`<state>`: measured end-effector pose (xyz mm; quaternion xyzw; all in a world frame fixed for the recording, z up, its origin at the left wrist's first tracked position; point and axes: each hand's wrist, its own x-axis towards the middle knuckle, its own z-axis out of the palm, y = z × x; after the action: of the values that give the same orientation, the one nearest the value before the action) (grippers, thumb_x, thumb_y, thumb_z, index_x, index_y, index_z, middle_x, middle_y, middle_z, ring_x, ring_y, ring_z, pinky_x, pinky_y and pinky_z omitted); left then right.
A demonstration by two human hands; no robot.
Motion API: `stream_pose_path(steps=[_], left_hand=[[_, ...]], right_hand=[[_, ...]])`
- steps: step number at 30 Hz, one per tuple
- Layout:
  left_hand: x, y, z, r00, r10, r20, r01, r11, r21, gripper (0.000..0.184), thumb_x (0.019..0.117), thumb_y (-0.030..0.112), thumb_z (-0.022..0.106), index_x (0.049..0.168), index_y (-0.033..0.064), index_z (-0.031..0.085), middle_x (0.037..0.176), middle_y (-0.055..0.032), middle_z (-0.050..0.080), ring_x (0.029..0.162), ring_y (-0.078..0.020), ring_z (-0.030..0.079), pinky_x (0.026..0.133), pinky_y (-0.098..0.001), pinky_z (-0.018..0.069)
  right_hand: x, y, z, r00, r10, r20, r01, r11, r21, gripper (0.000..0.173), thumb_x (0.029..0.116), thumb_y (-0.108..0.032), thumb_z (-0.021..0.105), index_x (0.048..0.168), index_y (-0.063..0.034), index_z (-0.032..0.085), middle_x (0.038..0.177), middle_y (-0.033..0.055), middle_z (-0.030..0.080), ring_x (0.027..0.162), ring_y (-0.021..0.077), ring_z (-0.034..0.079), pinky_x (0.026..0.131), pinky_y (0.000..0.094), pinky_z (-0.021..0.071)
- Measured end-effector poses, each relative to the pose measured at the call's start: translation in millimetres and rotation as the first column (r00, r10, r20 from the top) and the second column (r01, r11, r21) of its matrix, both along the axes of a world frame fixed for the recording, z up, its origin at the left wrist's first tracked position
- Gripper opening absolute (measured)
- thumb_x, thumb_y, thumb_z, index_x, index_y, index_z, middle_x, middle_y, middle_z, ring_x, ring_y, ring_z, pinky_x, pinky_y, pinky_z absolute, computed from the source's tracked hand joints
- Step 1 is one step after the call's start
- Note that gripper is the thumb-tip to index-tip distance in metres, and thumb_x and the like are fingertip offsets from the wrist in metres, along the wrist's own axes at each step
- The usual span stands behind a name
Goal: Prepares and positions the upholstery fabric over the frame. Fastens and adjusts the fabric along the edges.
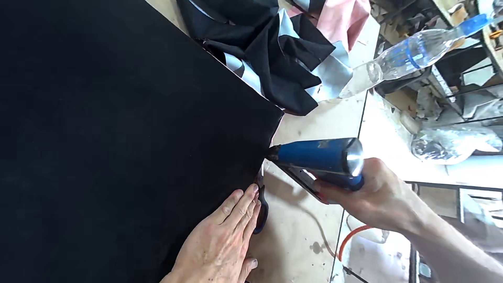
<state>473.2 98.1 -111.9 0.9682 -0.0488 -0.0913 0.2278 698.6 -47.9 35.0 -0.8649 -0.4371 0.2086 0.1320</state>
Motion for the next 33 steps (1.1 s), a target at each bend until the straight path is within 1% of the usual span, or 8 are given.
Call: stream_pose_path(steps=[6,12,17,20,25,29,31,33], left_hand=[[0.4,-0.6,0.6,1.000,0.000,-0.005,0.000,1.000,-0.018,0.089,0.0959,0.059,0.048,0.156,-0.0044,0.033,0.164,-0.0191,0.035,0.148,-0.0356,0.040,0.122,-0.0497,0.0300],[1.0,-0.7,1.1,1.000,-0.009,-0.024,0.009,1.000,-0.015,0.089,0.0952,0.056,0.051,0.156,-0.0054,0.033,0.164,-0.0189,0.034,0.147,-0.0349,0.041,0.121,-0.0491,0.0306],[-3.6,-5.2,-0.4,0.998,-0.039,-0.047,0.037,0.998,-0.043,0.086,0.0963,0.054,0.051,0.155,-0.0070,0.035,0.164,-0.0210,0.034,0.149,-0.0353,0.038,0.123,-0.0483,0.0273],[-16.4,-15.9,-5.3,0.996,-0.084,-0.042,0.082,0.996,-0.033,0.089,0.0959,0.058,0.050,0.152,-0.0103,0.037,0.162,-0.0249,0.035,0.152,-0.0346,0.033,0.127,-0.0459,0.0205],[-20.2,-20.5,-1.0,0.974,-0.176,-0.141,0.172,0.984,-0.039,0.092,0.0984,0.059,0.048,0.151,-0.0155,0.034,0.161,-0.0313,0.033,0.154,-0.0370,0.028,0.129,-0.0457,0.0124],[-18.3,-18.3,2.5,0.963,-0.191,-0.190,0.183,0.981,-0.056,0.096,0.0992,0.064,0.043,0.152,-0.0152,0.033,0.161,-0.0306,0.032,0.154,-0.0364,0.027,0.129,-0.0464,0.0100],[-18.8,-17.7,3.4,0.969,-0.210,-0.131,0.200,0.976,-0.089,0.090,0.1000,0.063,0.041,0.148,-0.0133,0.041,0.157,-0.0300,0.041,0.152,-0.0386,0.033,0.128,-0.0504,0.0130],[-38.2,-25.8,6.9,0.990,-0.117,0.075,0.132,0.959,-0.249,0.059,0.1028,0.052,0.047,0.126,0.0008,0.065,0.135,-0.0175,0.065,0.139,-0.0318,0.052,0.125,-0.0487,0.0270]], right_hand=[[-13.8,-19.0,5.7,0.999,-0.025,0.024,0.025,1.000,0.016,0.015,0.0832,-0.047,0.070,0.091,-0.0335,0.070,0.072,-0.0176,0.067,0.063,-0.0019,0.065,0.052,0.0239,0.0569],[-35.3,-19.2,0.6,0.999,0.036,0.025,-0.036,0.999,0.018,0.014,0.0833,-0.044,0.071,0.089,-0.0313,0.071,0.074,-0.0184,0.067,0.068,-0.0038,0.066,0.055,0.0230,0.0569],[-47.8,-24.3,0.2,0.996,0.039,0.075,-0.036,0.999,-0.040,0.016,0.0820,-0.045,0.070,0.087,-0.0306,0.070,0.073,-0.0183,0.065,0.068,-0.0052,0.064,0.055,0.0238,0.0549],[-55.8,-38.2,3.5,0.992,0.041,0.119,-0.041,0.999,-0.002,0.022,0.0805,-0.047,0.072,0.092,-0.0288,0.070,0.077,-0.0181,0.066,0.071,-0.0055,0.065,0.057,0.0235,0.0567],[-74.1,-39.9,-4.2,0.993,0.080,0.092,-0.081,0.997,0.009,0.030,0.0805,-0.047,0.075,0.095,-0.0210,0.073,0.080,-0.0113,0.069,0.074,-0.0023,0.068,0.060,0.0267,0.0583],[-84.4,-38.1,-18.2,0.997,0.079,0.021,-0.079,0.997,-0.009,0.026,0.0836,-0.043,0.075,0.095,-0.0201,0.073,0.079,-0.0063,0.070,0.073,0.0026,0.068,0.059,0.0309,0.0573],[-88.7,-51.9,-13.9,0.994,0.047,0.102,-0.047,0.999,-0.001,0.028,0.0812,-0.046,0.074,0.092,-0.0209,0.073,0.077,-0.0086,0.069,0.071,0.0014,0.068,0.057,0.0306,0.0570],[-90.7,-74.5,-8.6,0.982,-0.047,0.185,0.046,0.999,0.010,0.032,0.0804,-0.049,0.075,0.094,-0.0205,0.072,0.078,-0.0104,0.068,0.071,0.0020,0.067,0.057,0.0329,0.0579]])
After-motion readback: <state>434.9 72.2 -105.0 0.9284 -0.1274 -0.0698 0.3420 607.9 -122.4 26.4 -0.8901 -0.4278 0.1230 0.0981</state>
